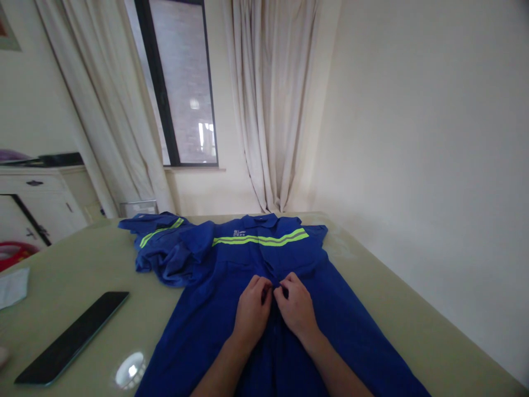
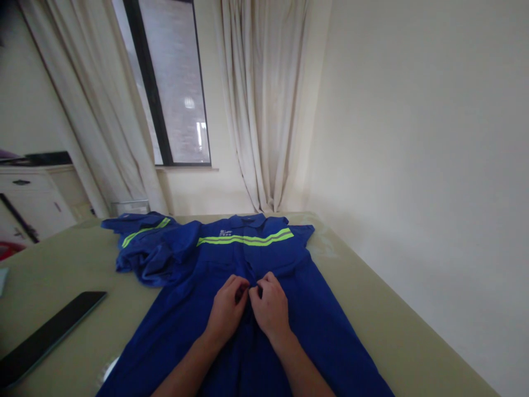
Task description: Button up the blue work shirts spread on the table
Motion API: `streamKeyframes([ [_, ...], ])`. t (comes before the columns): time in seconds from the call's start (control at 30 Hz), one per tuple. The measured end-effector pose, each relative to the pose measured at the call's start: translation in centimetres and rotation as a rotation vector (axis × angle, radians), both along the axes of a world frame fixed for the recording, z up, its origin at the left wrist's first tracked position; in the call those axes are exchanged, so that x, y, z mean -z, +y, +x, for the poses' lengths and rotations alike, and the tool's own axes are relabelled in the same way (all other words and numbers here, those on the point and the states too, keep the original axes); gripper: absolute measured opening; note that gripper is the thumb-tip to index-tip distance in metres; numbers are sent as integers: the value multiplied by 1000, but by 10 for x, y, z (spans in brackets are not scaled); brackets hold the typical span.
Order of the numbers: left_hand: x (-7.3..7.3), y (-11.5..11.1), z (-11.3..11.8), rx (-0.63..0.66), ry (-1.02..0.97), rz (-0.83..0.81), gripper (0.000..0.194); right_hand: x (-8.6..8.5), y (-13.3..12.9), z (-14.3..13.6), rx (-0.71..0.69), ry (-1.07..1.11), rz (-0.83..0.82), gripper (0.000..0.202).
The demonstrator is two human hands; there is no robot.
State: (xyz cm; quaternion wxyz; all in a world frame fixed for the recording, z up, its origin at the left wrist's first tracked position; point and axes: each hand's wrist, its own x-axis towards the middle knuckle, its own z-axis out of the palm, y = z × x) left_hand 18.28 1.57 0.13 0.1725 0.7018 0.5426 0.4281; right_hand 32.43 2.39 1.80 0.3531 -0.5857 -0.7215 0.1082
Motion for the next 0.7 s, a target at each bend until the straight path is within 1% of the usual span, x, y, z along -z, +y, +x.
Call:
streamKeyframes([
  [0.07,1,0,0,0,-2,9,18,3,0,-2,-62,58,-4,24],
  [0.1,2,0,-1,-2,-3,11,18,4,1,-3,-57,81,0,22],
  [0.2,2,1,-1,3,-16,4,16,7,2,-2,25,129,2,14],
  [0.27,1,1,-1,10,-25,2,16,8,3,0,46,154,-9,11],
  [0.5,2,2,-3,-4,-27,-14,16,8,5,3,-109,304,-28,17],
  [0.7,-1,0,-3,19,8,23,18,8,2,2,-130,266,-29,19],
])
